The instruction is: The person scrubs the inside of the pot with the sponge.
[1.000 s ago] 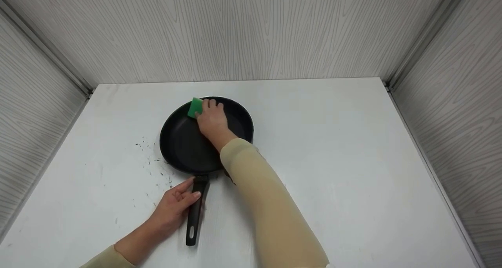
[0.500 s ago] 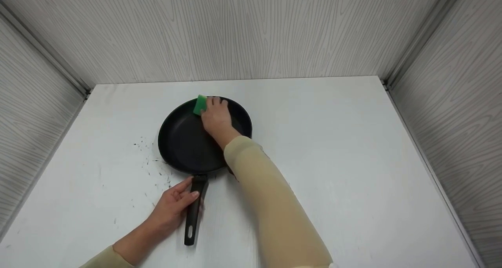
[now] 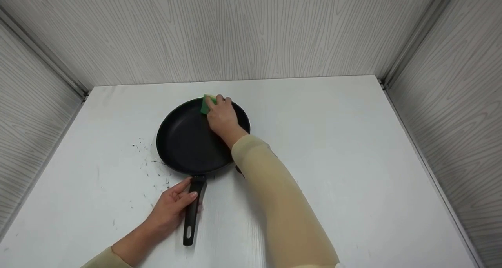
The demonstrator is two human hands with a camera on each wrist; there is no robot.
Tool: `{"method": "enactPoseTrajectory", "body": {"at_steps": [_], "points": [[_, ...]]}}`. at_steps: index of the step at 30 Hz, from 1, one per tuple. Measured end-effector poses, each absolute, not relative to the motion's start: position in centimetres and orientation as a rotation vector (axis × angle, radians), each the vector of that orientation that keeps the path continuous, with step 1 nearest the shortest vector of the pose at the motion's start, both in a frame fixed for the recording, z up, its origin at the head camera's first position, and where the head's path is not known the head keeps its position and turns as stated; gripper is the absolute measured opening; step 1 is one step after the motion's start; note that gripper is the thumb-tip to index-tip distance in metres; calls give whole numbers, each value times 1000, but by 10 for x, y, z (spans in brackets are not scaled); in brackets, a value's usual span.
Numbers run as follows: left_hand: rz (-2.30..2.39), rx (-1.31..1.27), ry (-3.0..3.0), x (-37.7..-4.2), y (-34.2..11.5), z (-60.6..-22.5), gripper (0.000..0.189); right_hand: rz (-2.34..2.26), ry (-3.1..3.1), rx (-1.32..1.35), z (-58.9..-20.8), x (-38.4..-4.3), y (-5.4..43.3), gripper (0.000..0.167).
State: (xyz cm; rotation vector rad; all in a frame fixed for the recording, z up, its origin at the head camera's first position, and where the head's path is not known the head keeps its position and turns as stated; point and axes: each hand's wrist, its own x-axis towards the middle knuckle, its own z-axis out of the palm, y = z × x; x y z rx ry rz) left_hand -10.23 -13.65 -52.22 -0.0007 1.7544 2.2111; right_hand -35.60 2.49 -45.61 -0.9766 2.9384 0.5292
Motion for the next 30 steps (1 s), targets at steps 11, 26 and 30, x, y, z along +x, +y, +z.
{"method": "enactPoseTrajectory", "body": {"at_steps": [11, 26, 30], "points": [[2239, -9, 1712, -103, -135, -522, 81, 593, 2861, -1107, -449, -360, 53, 44], [2222, -20, 1710, -102, -136, -520, 81, 651, 2725, -1147, -431, -358, 81, 50], [2226, -25, 1703, -103, -136, -520, 80, 578, 2729, -1152, -432, -356, 88, 52]]}}
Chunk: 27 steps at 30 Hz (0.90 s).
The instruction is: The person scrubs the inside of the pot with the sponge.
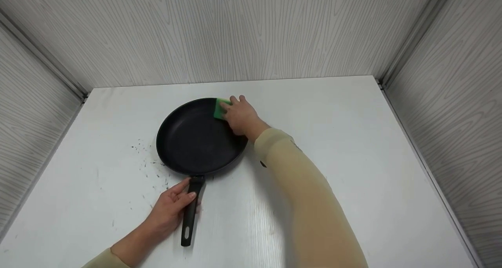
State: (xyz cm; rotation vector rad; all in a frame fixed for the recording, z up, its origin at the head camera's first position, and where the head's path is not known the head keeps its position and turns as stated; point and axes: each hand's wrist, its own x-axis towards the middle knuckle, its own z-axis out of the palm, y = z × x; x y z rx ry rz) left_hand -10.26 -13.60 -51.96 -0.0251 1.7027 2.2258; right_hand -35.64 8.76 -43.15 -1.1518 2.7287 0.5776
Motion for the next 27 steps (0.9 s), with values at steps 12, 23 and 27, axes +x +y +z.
{"method": "enactPoseTrajectory", "body": {"at_steps": [12, 23, 27], "points": [[2248, 4, 1677, -103, -138, -522, 80, 469, 2709, -1169, -432, -356, 97, 52], [2257, 2, 1669, -103, -137, -523, 79, 342, 2710, -1216, -429, -350, 112, 50], [2267, 2, 1657, -104, -137, -523, 78, 311, 2700, -1208, -427, -350, 116, 51]]}}
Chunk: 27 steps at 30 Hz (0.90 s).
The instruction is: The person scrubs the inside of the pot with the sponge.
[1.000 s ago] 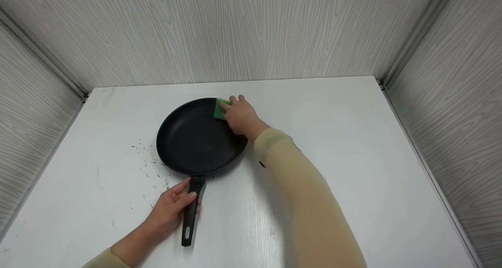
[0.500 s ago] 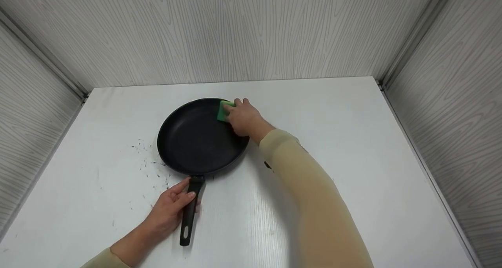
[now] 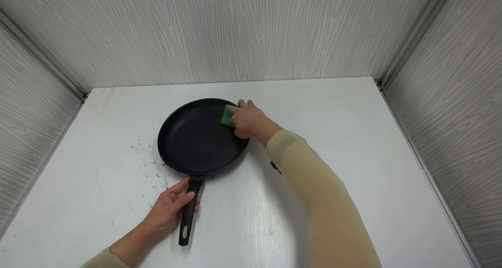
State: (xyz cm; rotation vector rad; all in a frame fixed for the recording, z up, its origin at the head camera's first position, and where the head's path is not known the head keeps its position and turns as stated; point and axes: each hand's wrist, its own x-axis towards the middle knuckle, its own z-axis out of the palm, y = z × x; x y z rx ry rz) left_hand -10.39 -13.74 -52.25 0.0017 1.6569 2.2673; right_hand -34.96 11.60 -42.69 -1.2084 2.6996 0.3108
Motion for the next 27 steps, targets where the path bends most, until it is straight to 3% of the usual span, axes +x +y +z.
{"method": "enactPoseTrajectory", "body": {"at_steps": [27], "points": [[2293, -2, 1629, -104, -137, -523, 78, 45, 2670, -1228, -422, -337, 140, 51]]}}
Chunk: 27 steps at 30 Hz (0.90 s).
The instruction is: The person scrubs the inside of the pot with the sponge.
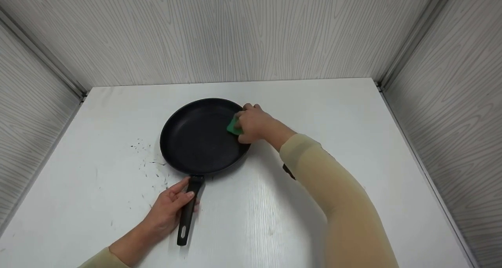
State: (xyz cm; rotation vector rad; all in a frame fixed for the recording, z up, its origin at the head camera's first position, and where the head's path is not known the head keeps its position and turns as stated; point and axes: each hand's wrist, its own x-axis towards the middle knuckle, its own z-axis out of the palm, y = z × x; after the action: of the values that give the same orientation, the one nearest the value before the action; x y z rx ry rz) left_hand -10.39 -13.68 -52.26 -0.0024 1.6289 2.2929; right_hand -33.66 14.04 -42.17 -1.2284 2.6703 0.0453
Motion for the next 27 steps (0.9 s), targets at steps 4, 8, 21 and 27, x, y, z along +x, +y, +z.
{"method": "enactPoseTrajectory", "body": {"at_steps": [4, 8, 21, 27], "points": [[2298, -6, 1637, -104, -136, -522, 78, 16, 2663, -1240, -421, -333, 144, 52], [2302, 0, 1640, -104, -137, -522, 77, -14, 2649, -1251, -420, -329, 147, 51], [2288, 3, 1653, -104, -138, -522, 79, -85, 2590, -1263, -416, -312, 153, 50], [2272, -11, 1676, -103, -138, -521, 80, -144, 2588, -1274, -416, -305, 154, 51]]}}
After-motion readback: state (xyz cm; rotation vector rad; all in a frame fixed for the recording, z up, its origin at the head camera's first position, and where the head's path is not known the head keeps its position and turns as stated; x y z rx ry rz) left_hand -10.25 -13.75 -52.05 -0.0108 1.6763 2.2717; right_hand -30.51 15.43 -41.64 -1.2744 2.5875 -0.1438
